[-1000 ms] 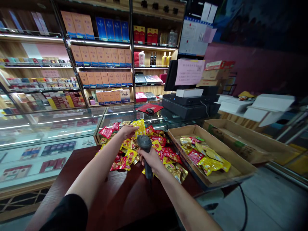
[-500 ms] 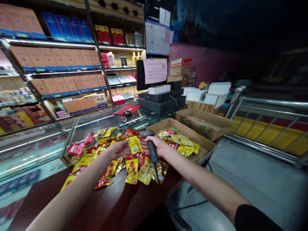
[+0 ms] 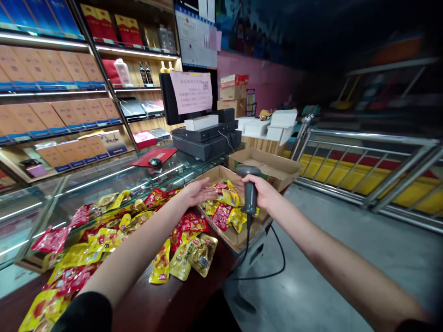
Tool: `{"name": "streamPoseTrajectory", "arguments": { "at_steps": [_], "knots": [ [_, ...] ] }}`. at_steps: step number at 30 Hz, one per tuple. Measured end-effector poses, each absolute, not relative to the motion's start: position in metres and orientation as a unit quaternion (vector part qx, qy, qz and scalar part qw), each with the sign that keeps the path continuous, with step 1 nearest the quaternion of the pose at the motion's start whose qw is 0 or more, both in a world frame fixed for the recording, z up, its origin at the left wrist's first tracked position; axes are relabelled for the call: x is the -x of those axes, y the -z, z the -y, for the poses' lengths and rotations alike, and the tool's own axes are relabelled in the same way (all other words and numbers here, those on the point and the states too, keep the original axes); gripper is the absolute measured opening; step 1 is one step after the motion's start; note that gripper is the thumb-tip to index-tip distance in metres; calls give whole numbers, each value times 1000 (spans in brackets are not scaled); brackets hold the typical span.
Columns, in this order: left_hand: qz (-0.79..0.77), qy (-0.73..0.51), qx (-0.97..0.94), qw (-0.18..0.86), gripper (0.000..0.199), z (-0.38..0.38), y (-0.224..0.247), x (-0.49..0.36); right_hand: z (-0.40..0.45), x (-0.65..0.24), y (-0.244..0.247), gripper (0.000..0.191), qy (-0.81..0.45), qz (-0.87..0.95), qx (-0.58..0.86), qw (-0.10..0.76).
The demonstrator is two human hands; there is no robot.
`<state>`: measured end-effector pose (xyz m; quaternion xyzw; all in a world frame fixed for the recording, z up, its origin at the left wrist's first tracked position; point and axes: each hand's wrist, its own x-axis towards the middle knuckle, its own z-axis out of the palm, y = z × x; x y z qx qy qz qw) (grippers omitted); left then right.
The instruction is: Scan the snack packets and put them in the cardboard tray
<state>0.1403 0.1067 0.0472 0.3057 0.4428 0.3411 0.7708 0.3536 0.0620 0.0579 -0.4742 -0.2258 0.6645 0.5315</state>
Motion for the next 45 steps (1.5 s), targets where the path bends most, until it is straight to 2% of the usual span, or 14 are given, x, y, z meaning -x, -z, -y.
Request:
{"name": "streamPoseTrajectory", "arguments": {
  "at_steps": [5,9,13,17,19,24,30,34,41,45],
  "knots": [
    [-451,-357,-320,753,36,-73,-44,-90,-37,-310,-45,17,-736,248,414,474],
    [-470,-398,-329,716,29,-16,-38,-28,0,-253,-29,15,-798,239,387,396],
    [-522,-454,-306,654,24,43,-9,25,34,-207,3,8,-825,253,402,308],
    [-594,-460,-322,576,24,84,25,53,53,-179,33,3,-821,275,423,266],
    [-603,-459,-327,564,24,96,34,56,58,-170,38,4,-825,271,423,259],
    [-560,-429,-315,634,26,102,38,48,64,-156,32,8,-825,259,438,246],
    [-523,-430,-314,665,33,98,42,56,62,-138,31,9,-829,295,408,242],
    [-553,-423,-323,642,31,99,45,63,62,-114,32,7,-820,334,407,223],
    [-544,-464,-242,656,25,98,42,85,56,-94,32,6,-780,374,400,303],
    [-578,-463,-242,627,30,90,30,99,53,-97,29,7,-767,381,398,329]
  ]
}}
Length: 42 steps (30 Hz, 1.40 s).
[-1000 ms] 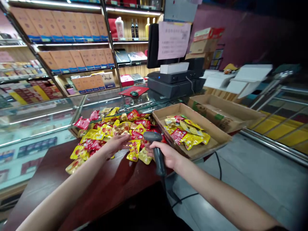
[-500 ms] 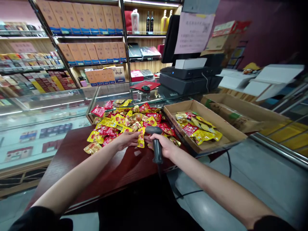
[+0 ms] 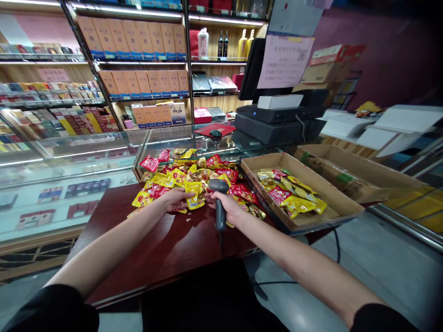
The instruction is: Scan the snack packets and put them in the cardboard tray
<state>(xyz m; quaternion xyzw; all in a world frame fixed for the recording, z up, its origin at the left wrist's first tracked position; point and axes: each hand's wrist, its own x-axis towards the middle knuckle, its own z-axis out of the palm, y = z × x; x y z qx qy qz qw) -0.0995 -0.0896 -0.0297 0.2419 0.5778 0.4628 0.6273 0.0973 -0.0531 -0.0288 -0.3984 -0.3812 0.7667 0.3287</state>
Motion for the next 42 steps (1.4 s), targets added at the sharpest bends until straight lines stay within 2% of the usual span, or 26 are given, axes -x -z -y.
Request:
{"name": "streamPoseTrajectory", "arguments": {
  "at_steps": [3,6,13,20,26,42],
  "knots": [
    [-601,-487,-254,581,39,76,15,109,56,-101,23,3,-752,408,396,335],
    [-602,-508,-271,552,44,58,-2,118,60,-104,15,2,-727,464,406,303],
    [-596,-521,-294,536,42,19,-25,118,63,-98,-5,14,-669,551,414,279],
    [-600,-520,-309,523,41,-1,-28,106,68,-91,-14,19,-668,553,410,283],
    [-600,-519,-311,524,36,-4,-32,98,70,-91,-11,10,-675,546,429,250],
    [-596,-522,-313,524,37,-7,-28,99,70,-94,-12,12,-674,540,427,268]
  ]
}}
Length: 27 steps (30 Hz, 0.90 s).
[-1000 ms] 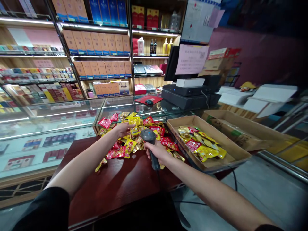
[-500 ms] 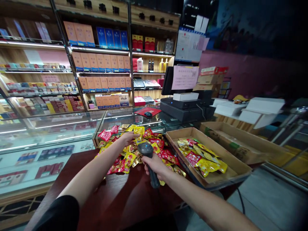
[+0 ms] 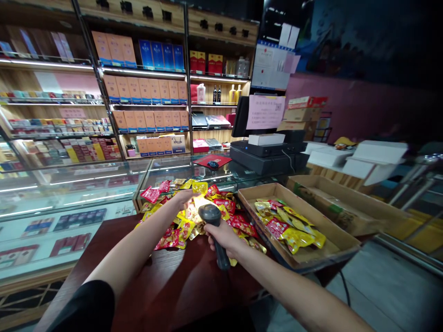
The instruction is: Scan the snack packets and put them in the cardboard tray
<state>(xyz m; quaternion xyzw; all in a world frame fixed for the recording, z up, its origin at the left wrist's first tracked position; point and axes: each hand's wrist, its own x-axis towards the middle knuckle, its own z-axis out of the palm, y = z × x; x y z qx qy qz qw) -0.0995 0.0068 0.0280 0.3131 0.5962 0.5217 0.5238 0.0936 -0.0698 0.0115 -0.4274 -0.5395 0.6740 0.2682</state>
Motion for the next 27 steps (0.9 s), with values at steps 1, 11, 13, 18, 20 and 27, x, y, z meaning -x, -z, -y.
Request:
{"name": "streamPoseTrajectory", "arguments": {
  "at_steps": [1,11,13,18,20,27],
  "knots": [
    [-596,-521,-314,524,37,-6,-29,99,70,-94,-11,12,-674,540,427,268],
    [-584,-498,-318,557,36,3,-28,90,46,-102,-19,11,-670,478,406,397],
    [-567,-491,-317,581,34,7,-26,85,30,-108,-27,12,-703,421,421,389],
    [-501,-465,-338,646,28,9,-25,65,-12,-132,-39,11,-815,319,355,328],
    [-501,-457,-338,653,27,3,-27,53,-26,-144,-39,9,-836,303,333,313],
    [-488,-425,-338,684,20,-43,-44,-19,-62,-209,-42,7,-830,270,341,350]
  ]
}}
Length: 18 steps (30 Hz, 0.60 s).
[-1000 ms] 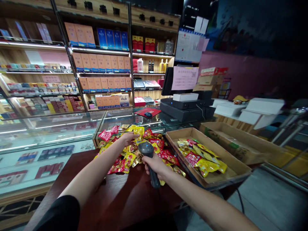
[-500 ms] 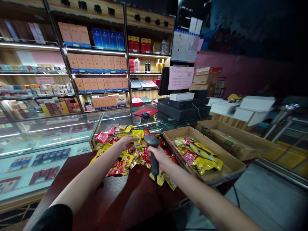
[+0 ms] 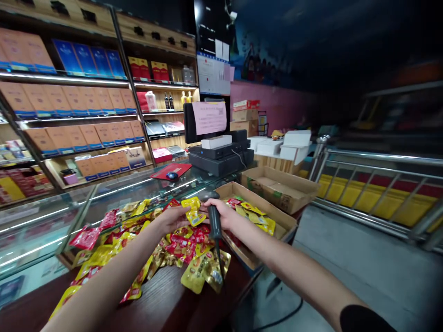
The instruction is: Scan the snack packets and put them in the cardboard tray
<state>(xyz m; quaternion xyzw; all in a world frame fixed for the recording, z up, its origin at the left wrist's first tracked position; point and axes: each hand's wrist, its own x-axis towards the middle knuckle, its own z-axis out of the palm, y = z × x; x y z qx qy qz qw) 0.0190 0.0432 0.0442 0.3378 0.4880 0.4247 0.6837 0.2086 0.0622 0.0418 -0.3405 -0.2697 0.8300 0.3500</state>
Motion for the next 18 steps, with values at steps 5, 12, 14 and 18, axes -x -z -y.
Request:
{"name": "streamPoseTrajectory", "arguments": {
  "at_steps": [5,12,14,18],
  "knots": [
    [-445,-404,-364,711,14,-93,-60,-86,-88,-277,-60,7,-763,270,387,442],
    [-490,-411,-355,682,22,-103,-63,-87,-92,-319,-71,4,-683,259,439,524],
    [-494,-414,-352,679,23,-87,-62,-57,-84,-306,-68,8,-692,253,445,509],
    [-496,-453,-337,659,21,-35,-61,23,-62,-256,-60,12,-747,265,411,450]
  ]
}}
